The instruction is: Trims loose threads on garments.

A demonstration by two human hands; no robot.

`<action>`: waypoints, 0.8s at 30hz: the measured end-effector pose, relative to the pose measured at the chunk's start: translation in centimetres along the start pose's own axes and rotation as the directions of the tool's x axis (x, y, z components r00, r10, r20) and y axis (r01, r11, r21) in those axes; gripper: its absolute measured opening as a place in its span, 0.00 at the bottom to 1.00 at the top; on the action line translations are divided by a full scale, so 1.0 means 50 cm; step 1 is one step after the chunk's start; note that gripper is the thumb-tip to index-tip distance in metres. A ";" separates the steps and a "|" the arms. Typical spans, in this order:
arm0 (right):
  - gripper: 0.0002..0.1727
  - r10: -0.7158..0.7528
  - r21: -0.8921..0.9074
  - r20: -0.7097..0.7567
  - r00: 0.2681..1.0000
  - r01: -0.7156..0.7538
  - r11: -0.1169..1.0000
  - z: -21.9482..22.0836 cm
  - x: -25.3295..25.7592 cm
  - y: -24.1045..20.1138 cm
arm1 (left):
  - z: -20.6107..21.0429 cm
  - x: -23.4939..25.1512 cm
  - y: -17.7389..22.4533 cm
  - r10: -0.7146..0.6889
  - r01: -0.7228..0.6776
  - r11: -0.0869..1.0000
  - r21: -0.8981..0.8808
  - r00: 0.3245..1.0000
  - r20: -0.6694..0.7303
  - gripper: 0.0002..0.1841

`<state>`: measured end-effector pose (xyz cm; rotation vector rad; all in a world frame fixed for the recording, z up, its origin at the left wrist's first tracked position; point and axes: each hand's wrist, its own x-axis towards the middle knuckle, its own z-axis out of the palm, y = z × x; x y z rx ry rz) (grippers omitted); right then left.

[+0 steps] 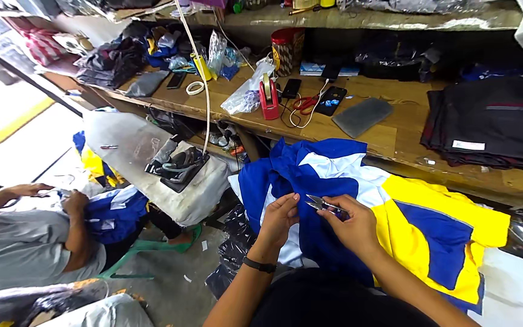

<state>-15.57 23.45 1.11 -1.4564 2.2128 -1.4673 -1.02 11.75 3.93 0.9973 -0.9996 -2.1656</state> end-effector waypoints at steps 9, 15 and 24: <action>0.14 -0.017 -0.056 0.008 1.000 0.017 0.998 -0.033 0.013 -0.007 | 0.006 0.015 0.007 0.050 -0.064 0.991 0.116 0.991 0.121 0.09; 0.17 -0.046 -0.069 -0.094 0.995 0.040 0.997 -0.039 0.011 0.002 | 0.007 0.017 0.002 -0.066 0.073 0.997 -0.039 0.984 0.163 0.09; 0.15 -0.196 -0.250 -0.124 0.973 0.161 0.955 -0.028 -0.009 0.006 | 0.003 0.010 -0.007 -0.116 0.140 0.979 -0.145 0.979 0.168 0.11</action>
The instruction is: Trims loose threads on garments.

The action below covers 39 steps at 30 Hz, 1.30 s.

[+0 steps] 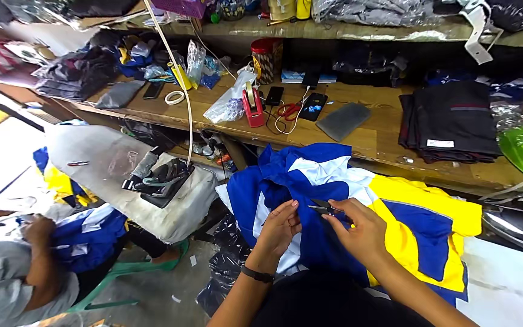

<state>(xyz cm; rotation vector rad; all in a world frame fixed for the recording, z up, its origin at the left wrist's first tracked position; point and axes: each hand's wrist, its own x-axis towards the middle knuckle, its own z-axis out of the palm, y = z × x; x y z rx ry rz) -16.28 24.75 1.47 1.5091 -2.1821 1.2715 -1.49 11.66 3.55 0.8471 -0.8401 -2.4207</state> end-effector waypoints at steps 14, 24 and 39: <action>0.14 0.027 0.126 0.096 0.995 -0.039 0.991 -0.011 0.005 -0.001 | -0.006 -0.012 0.003 -0.013 0.012 1.000 0.028 0.999 0.035 0.11; 0.13 0.222 0.778 0.523 0.823 -0.567 0.272 0.010 0.010 -0.056 | -0.019 0.003 -0.005 -0.047 0.046 0.998 0.036 0.999 0.007 0.11; 0.23 0.069 0.632 0.758 0.648 -0.757 0.166 0.003 -0.001 -0.062 | -0.040 -0.003 -0.025 0.370 -0.378 0.851 0.364 0.924 0.095 0.06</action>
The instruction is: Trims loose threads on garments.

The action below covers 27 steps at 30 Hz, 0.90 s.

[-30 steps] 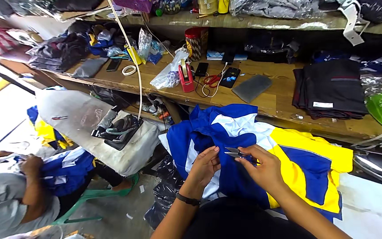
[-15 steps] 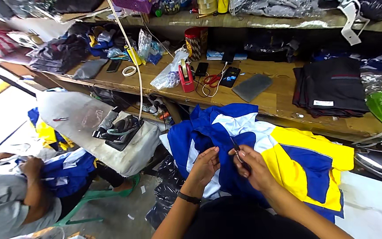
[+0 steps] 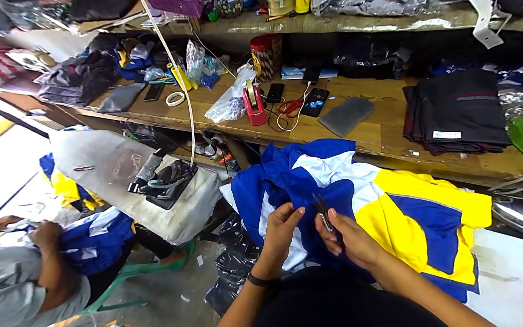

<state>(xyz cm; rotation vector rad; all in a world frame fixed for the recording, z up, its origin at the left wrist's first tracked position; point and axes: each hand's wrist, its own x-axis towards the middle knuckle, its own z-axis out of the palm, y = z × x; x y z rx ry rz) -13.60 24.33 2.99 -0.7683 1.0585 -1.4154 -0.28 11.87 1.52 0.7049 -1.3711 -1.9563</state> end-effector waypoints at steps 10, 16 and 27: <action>0.25 0.132 0.120 0.016 0.991 -0.133 0.984 -0.004 -0.021 0.002 | 0.014 0.005 -0.011 0.062 -0.061 0.998 -0.006 0.998 0.025 0.06; 0.25 0.157 0.105 -0.004 0.988 -0.156 0.982 -0.002 -0.020 0.001 | 0.016 0.003 -0.005 0.053 -0.053 0.999 -0.006 0.999 0.004 0.07; 0.27 0.224 0.143 -0.084 0.971 -0.211 0.967 0.009 -0.018 -0.012 | 0.027 0.002 -0.027 0.207 -0.206 0.976 0.075 0.978 -0.017 0.05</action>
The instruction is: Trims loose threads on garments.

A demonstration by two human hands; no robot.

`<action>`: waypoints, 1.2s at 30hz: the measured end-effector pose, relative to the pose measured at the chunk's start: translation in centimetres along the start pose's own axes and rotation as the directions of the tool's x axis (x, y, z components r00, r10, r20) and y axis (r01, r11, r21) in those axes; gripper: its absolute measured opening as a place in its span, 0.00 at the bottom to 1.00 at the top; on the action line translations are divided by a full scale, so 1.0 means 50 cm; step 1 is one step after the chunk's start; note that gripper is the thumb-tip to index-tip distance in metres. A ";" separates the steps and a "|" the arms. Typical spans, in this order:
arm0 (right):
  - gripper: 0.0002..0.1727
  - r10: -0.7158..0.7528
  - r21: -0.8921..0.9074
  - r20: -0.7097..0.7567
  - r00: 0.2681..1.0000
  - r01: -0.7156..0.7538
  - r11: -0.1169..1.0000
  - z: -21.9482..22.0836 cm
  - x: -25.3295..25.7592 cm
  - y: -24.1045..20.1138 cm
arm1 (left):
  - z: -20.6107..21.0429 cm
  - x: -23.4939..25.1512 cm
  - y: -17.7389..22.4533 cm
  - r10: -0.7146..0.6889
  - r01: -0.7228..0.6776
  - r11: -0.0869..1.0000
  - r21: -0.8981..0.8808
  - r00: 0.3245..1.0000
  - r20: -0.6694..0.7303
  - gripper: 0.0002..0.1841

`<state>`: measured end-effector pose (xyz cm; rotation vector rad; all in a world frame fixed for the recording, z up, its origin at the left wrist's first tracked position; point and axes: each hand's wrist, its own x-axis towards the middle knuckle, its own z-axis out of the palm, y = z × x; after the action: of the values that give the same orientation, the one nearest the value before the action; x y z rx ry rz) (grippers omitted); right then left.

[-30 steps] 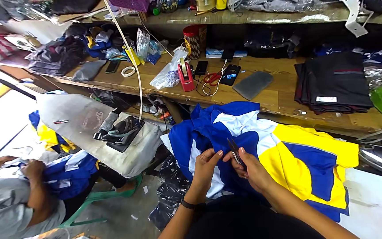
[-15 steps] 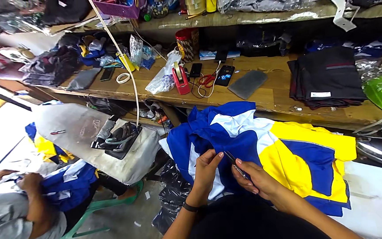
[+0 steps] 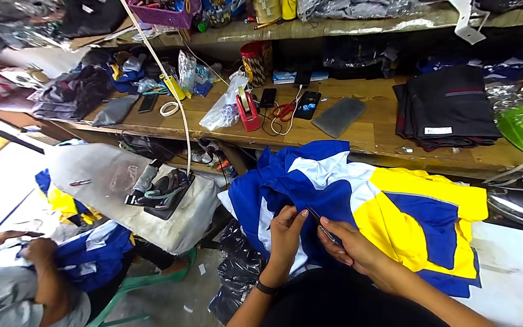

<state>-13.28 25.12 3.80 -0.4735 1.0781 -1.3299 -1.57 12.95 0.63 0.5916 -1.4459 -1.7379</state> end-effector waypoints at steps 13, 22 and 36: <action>0.27 0.005 0.069 0.040 0.999 -0.008 0.998 -0.011 0.008 -0.006 | 0.017 -0.013 0.009 -0.162 0.163 0.948 -0.273 0.987 0.026 0.09; 0.29 -0.093 -0.052 -0.107 0.990 0.088 0.995 0.025 0.013 0.007 | 0.018 -0.019 -0.012 0.032 -0.036 0.985 -0.170 0.999 -0.025 0.08; 0.27 -0.205 -0.097 -0.069 0.976 0.198 0.975 0.019 0.027 0.036 | 0.021 -0.018 0.015 -0.161 0.147 0.970 -0.192 0.985 -0.057 0.10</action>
<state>-11.67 24.05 2.34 -0.6148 1.1830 -1.4931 -1.67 14.27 1.51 0.6730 -1.1968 -1.9275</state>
